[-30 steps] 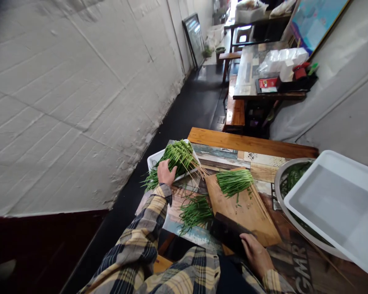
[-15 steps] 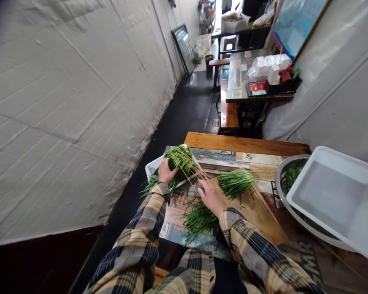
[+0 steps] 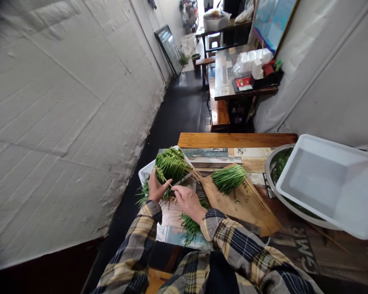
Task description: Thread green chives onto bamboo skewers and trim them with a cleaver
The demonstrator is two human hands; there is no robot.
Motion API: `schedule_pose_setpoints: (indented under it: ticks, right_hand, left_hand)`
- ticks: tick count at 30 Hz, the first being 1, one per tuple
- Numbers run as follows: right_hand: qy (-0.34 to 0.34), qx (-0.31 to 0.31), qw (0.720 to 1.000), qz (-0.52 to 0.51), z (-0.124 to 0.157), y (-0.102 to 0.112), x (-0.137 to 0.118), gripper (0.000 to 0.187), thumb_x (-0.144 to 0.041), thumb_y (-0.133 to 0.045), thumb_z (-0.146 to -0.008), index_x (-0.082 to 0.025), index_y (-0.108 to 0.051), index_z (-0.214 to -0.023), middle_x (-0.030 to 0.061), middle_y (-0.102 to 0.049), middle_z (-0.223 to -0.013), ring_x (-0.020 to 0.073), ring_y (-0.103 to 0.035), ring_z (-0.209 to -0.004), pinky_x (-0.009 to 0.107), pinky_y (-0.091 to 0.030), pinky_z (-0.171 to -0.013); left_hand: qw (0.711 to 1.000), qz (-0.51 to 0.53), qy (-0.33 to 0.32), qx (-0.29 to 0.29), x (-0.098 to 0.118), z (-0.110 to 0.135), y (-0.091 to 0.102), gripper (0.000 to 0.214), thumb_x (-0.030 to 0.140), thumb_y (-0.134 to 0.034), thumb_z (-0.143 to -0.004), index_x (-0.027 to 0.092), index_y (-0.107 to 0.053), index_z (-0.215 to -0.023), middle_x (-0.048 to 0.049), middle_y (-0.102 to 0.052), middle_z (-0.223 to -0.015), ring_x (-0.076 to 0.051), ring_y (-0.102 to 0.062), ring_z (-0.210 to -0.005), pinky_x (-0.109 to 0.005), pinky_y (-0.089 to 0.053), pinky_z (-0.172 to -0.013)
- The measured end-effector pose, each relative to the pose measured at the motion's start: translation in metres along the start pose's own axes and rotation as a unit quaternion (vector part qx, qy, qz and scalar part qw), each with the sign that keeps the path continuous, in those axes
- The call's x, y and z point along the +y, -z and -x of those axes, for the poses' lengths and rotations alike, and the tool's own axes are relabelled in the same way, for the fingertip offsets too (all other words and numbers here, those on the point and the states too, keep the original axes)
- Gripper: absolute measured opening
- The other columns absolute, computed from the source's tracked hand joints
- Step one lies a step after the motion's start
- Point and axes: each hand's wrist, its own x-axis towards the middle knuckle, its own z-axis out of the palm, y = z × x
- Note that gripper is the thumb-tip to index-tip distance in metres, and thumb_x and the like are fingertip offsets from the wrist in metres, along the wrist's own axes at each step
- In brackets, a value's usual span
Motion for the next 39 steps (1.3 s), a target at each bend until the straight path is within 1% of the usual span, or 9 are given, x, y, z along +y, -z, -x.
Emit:
schedule_pose_setpoints:
  ticks: [6, 12, 15, 19, 24, 27, 30, 35, 39]
  right_hand:
    - [0.107, -0.023, 0.992, 0.068, 0.043, 0.035, -0.015, 0.030, -0.018, -0.039, -0.093, -0.020, -0.062, -0.111, 0.0076, -0.070, -0.108, 0.0180, -0.065, -0.101, 0.033, -0.052, -0.090]
    - [0.050, 0.029, 0.997, 0.054, 0.095, 0.099, -0.001, 0.024, -0.021, -0.041, -0.094, -0.021, -0.062, -0.105, 0.0053, -0.071, -0.098, 0.0162, -0.067, -0.091, 0.029, -0.054, -0.082]
    - [-0.022, 0.076, 0.995, 0.055, 0.128, 0.134, 0.019, 0.022, -0.024, -0.041, -0.094, -0.023, -0.061, -0.102, 0.0038, -0.070, -0.095, 0.0158, -0.067, -0.088, 0.028, -0.052, -0.079]
    - [-0.119, 0.147, 0.977, 0.093, 0.169, 0.174, 0.053, 0.023, -0.027, -0.039, -0.095, -0.022, -0.061, -0.099, 0.0040, -0.068, -0.085, 0.0164, -0.065, -0.078, 0.029, -0.051, -0.074]
    - [-0.192, 0.215, 0.951, 0.115, 0.194, 0.212, 0.084, 0.027, -0.033, -0.039, -0.093, -0.021, -0.063, -0.097, 0.0040, -0.066, -0.076, 0.0178, -0.063, -0.072, 0.029, -0.050, -0.070]
    - [-0.191, 0.230, 0.947, 0.114, 0.202, 0.226, 0.094, 0.028, -0.033, -0.039, -0.092, -0.020, -0.063, -0.096, 0.0040, -0.066, -0.074, 0.0179, -0.063, -0.069, 0.030, -0.049, -0.070]
    - [-0.187, 0.210, 0.954, 0.102, 0.211, 0.231, 0.100, 0.028, -0.033, -0.039, -0.093, -0.019, -0.063, -0.096, 0.0037, -0.066, -0.073, 0.0174, -0.063, -0.069, 0.029, -0.049, -0.070]
    - [-0.213, 0.107, 0.966, 0.101, 0.226, 0.217, 0.111, 0.031, -0.034, -0.036, -0.094, -0.020, -0.063, -0.092, 0.0008, -0.062, -0.065, 0.0160, -0.061, -0.066, 0.027, -0.047, -0.068]
    - [-0.213, 0.049, 0.970, 0.109, 0.235, 0.202, 0.126, 0.026, -0.031, -0.042, -0.091, -0.021, -0.065, -0.084, 0.0030, -0.067, -0.078, 0.0167, -0.063, -0.077, 0.027, -0.046, -0.073]
  left_hand:
    - [0.997, 0.056, -0.033, 0.048, 0.027, 0.036, 0.023, 0.064, 0.035, -0.067, -0.074, 0.019, -0.038, -0.129, -0.0136, -0.050, -0.129, -0.027, -0.048, -0.125, -0.045, -0.039, -0.106]
    - [0.998, -0.014, -0.052, -0.031, 0.085, 0.065, 0.025, 0.062, 0.038, -0.071, -0.068, 0.021, -0.045, -0.122, -0.0118, -0.058, -0.112, -0.031, -0.056, -0.109, -0.049, -0.046, -0.095]
    - [0.990, -0.045, -0.056, -0.120, 0.125, 0.079, 0.004, 0.063, 0.040, -0.071, -0.067, 0.022, -0.044, -0.122, -0.0106, -0.061, -0.107, -0.031, -0.061, -0.096, -0.046, -0.050, -0.084]
    - [0.961, -0.058, -0.115, -0.243, 0.178, 0.090, -0.046, 0.055, 0.034, -0.065, -0.074, 0.023, -0.043, -0.123, -0.0098, -0.061, -0.110, -0.029, -0.062, -0.095, -0.040, -0.050, -0.081]
    - [0.941, -0.044, -0.168, -0.292, 0.224, 0.087, -0.109, 0.057, 0.029, -0.062, -0.075, 0.021, -0.040, -0.127, -0.0130, -0.058, -0.116, -0.029, -0.058, -0.107, -0.040, -0.047, -0.087]
    - [0.933, -0.042, -0.189, -0.302, 0.236, 0.086, -0.133, 0.061, 0.028, -0.063, -0.075, 0.020, -0.037, -0.130, -0.0135, -0.056, -0.116, -0.029, -0.056, -0.109, -0.040, -0.047, -0.090]
    - [0.927, -0.048, -0.190, -0.320, 0.236, 0.092, -0.141, 0.066, 0.027, -0.064, -0.074, 0.017, -0.036, -0.132, -0.0145, -0.056, -0.116, -0.030, -0.056, -0.109, -0.042, -0.047, -0.091]
    - [0.904, -0.101, -0.159, -0.385, 0.222, 0.113, -0.127, 0.069, 0.022, -0.060, -0.075, 0.018, -0.030, -0.136, -0.0152, -0.051, -0.129, -0.029, -0.053, -0.115, -0.039, -0.046, -0.093]
    - [0.868, -0.177, -0.094, -0.454, 0.217, 0.129, -0.119, 0.069, 0.022, -0.057, -0.077, 0.023, -0.027, -0.139, -0.0122, -0.050, -0.132, -0.026, -0.060, -0.106, -0.035, -0.047, -0.087]
